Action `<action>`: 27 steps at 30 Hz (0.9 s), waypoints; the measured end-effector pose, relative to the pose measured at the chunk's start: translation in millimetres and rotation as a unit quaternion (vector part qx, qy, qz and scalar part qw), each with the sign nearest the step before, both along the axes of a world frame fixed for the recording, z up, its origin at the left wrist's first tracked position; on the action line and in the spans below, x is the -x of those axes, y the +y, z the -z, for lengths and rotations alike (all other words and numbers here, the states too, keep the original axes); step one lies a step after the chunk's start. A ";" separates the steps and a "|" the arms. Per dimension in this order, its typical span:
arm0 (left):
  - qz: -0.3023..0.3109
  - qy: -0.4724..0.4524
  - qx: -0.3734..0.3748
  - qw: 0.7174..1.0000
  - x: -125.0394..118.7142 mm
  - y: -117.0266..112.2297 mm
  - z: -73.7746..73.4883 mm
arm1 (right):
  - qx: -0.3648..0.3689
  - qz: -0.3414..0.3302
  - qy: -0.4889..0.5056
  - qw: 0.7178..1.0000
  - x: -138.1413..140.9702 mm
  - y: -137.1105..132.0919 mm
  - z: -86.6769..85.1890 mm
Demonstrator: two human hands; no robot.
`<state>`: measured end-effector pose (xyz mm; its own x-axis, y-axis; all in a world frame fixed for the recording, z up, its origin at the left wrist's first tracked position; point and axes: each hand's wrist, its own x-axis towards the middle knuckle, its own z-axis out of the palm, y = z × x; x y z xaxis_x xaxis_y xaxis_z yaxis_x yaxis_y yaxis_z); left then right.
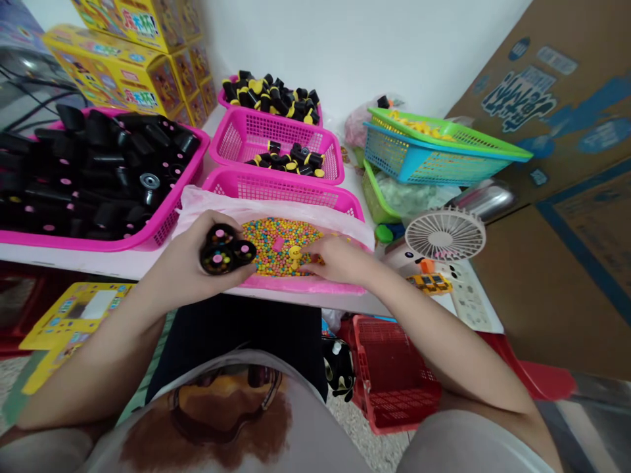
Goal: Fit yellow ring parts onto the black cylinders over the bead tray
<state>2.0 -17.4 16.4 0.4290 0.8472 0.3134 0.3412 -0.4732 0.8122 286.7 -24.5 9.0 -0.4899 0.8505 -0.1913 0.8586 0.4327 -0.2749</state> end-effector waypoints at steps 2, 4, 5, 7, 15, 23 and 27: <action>0.008 -0.009 0.011 1.000 -6.8 -0.4 -0.3 | -0.001 -0.003 -0.035 0.999 9.6 0.9 3.7; 0.016 -0.020 0.014 1.000 -13.0 0.8 2.5 | -0.009 0.002 -0.064 0.998 17.1 2.5 5.5; 0.021 -0.026 0.013 0.999 -15.5 1.8 4.8 | -0.020 0.011 -0.074 0.997 20.1 3.4 5.9; 0.030 -0.030 0.014 0.999 -18.7 4.2 9.4 | -0.045 0.036 -0.086 0.995 25.3 5.3 6.1; 0.029 -0.031 0.005 0.999 -17.4 5.7 13.6 | 0.022 0.131 -0.058 0.989 40.1 16.6 13.5; 0.018 -0.070 -0.022 0.997 -11.4 1.7 16.8 | -0.147 0.126 0.153 0.969 39.1 -2.1 0.2; 0.020 -0.082 -0.006 0.996 -9.6 3.4 18.1 | -0.221 0.101 0.169 0.955 41.4 -14.2 -3.2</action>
<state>11.6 -14.0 -1.7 0.4040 0.8268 0.3914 0.1855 -0.4930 0.8500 245.4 -38.7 12.2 -0.2780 0.8950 0.3488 0.8313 0.4061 -0.3795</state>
